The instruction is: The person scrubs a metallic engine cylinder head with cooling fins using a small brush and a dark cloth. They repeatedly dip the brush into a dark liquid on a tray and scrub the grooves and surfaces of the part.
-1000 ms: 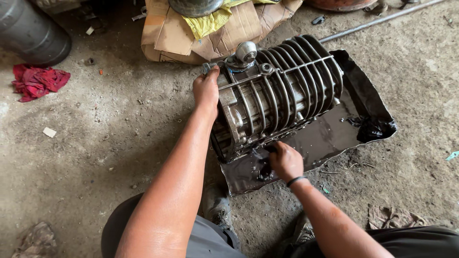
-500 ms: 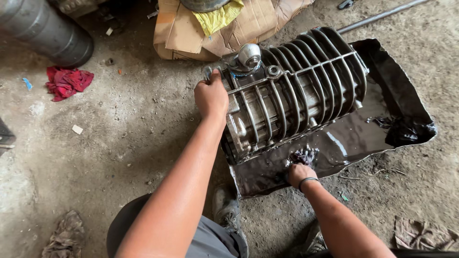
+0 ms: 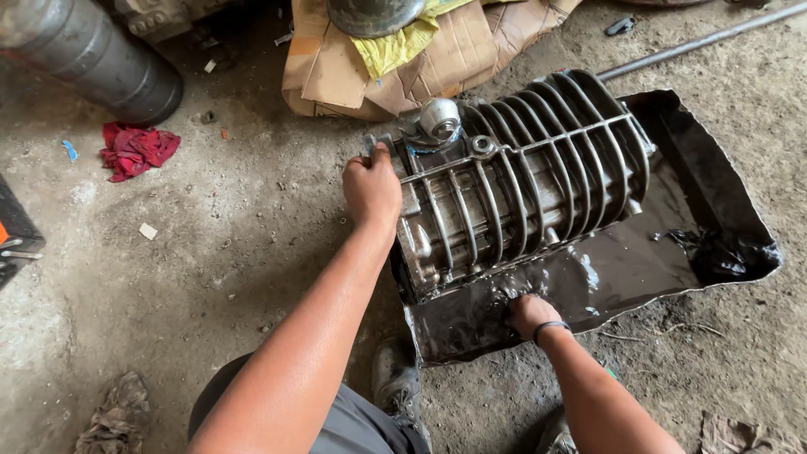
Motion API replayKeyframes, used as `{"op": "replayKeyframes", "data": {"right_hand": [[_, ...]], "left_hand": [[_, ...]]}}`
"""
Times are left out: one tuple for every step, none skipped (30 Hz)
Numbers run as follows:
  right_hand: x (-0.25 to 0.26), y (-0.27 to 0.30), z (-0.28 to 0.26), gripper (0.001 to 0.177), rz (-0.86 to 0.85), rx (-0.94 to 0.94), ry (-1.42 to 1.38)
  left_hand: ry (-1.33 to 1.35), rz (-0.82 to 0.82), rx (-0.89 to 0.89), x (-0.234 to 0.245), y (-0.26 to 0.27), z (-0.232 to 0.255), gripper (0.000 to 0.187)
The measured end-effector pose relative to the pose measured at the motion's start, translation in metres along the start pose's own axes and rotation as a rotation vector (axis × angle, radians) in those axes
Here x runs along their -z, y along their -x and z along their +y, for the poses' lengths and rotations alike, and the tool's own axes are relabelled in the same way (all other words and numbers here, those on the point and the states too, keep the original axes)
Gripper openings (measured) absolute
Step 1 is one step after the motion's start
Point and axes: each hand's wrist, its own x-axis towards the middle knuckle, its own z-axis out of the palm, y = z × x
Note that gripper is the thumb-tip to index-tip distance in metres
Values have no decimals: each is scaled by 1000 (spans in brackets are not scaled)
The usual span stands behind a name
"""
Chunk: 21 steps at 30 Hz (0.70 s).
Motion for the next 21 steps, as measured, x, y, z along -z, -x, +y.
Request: {"op": "replayKeyframes", "data": {"right_hand": [[3,-4,0,42,-33,-13,-50],[6,-7,2,42,-50,-51,-97],[9,-7,7,42,39,-143,-127],[10,-7,11,42,129,-218,-142],[11,-7,17,42,212,-280,-157],[10,-5,20,42,205,-272,-136],[7,-4,23,42,177,-248,-113],[1,-3,24,42,131,-213,-89],[-6,-3,23,38,119,-175,-53],[-17,-3,21,34,107,-137,-18],[-26,-4,20,32,93,-99,17],[-35,-7,18,30,61,-53,-49],[-42,-10,15,28,30,-8,-116],[-44,-13,13,27,0,37,-183],[-41,-16,11,25,67,92,-333],[-33,-19,8,24,136,148,-482],[-22,-16,6,23,204,199,-629],[-5,-11,2,25,132,142,-730],[18,-5,-5,28,64,83,-829],[43,5,-13,28,15,114,-813],[70,19,-23,28,-36,147,-796]], "left_hand": [[-3,13,-13,0,0,-1,44],[-7,26,-27,0,-1,-2,42],[8,21,-35,-1,-1,-4,43],[23,16,-43,-1,-2,-5,43],[43,9,-53,-2,-3,-6,43],[47,0,-42,-2,-3,-6,43],[52,-7,-32,-2,-4,-6,44],[58,-14,-22,-2,-4,-6,44],[65,-8,-33,-2,-4,-5,43],[72,-2,-45,-3,-4,-3,43],[78,4,-55,-3,-2,-2,42],[86,-8,-36,-2,-2,-2,42],[94,-21,-18,-2,-2,-1,41],[101,-35,1,-2,-2,1,41],[101,-35,11,-2,-1,1,40],[101,-34,20,-2,-2,2,39],[101,-37,33,-2,-1,1,38],[90,-25,15,-2,-1,0,39],[84,-15,-6,-3,-2,1,40],[79,-4,-26,-3,-2,2,42],[75,-3,-37,-4,-3,2,42]]}}
